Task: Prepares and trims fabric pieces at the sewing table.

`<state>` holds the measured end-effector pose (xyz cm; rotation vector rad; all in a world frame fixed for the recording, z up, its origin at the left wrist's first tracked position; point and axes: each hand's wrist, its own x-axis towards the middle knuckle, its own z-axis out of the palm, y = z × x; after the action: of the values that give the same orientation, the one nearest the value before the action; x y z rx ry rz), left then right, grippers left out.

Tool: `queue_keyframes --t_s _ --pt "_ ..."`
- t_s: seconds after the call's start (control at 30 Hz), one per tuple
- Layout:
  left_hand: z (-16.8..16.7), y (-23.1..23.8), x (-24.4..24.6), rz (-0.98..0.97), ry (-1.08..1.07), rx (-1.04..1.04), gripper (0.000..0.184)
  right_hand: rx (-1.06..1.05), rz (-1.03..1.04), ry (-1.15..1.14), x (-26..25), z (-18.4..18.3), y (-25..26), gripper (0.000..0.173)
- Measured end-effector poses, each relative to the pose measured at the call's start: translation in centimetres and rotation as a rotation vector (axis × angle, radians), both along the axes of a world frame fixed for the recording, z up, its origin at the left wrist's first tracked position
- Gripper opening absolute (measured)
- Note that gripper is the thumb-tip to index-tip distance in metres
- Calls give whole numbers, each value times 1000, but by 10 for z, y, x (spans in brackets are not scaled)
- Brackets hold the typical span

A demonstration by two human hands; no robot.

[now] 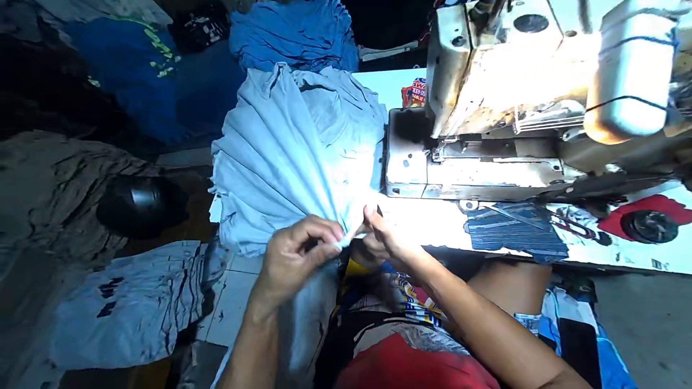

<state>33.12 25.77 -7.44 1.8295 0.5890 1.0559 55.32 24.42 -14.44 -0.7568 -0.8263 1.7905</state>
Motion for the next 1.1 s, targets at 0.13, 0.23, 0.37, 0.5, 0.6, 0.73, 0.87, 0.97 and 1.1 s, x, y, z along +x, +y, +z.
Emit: queue_keyframes --t_s 0.13,0.23,0.37,0.5,0.6,0.73,0.87,0.97,1.1 --pt "-26 -22 -19 -130 32 -87 12 -182 -1 162 -14 -3 20 44" --pt "-30 -23 -29 -281 146 -161 8 -170 -79 101 -17 -3 28 24" --pt "5 8 -31 -14 529 41 20 129 -319 -312 -20 -5 15 18" --pt "28 106 -3 123 824 555 40 596 -362 -604 -21 10 -9 21" --pt "36 167 -6 103 1071 688 22 896 -360 -706 -14 30 -24 18" --pt "52 197 -43 256 1134 642 18 1080 -379 -652 -8 46 -35 13" --pt "83 183 -44 568 869 532 29 1006 -366 -715 -13 39 -19 15" --pt "102 180 -14 764 431 608 32 966 -433 -707 -16 42 -11 15" --pt "112 191 60 655 -67 806 25 1001 -506 -636 -2 44 -31 12"
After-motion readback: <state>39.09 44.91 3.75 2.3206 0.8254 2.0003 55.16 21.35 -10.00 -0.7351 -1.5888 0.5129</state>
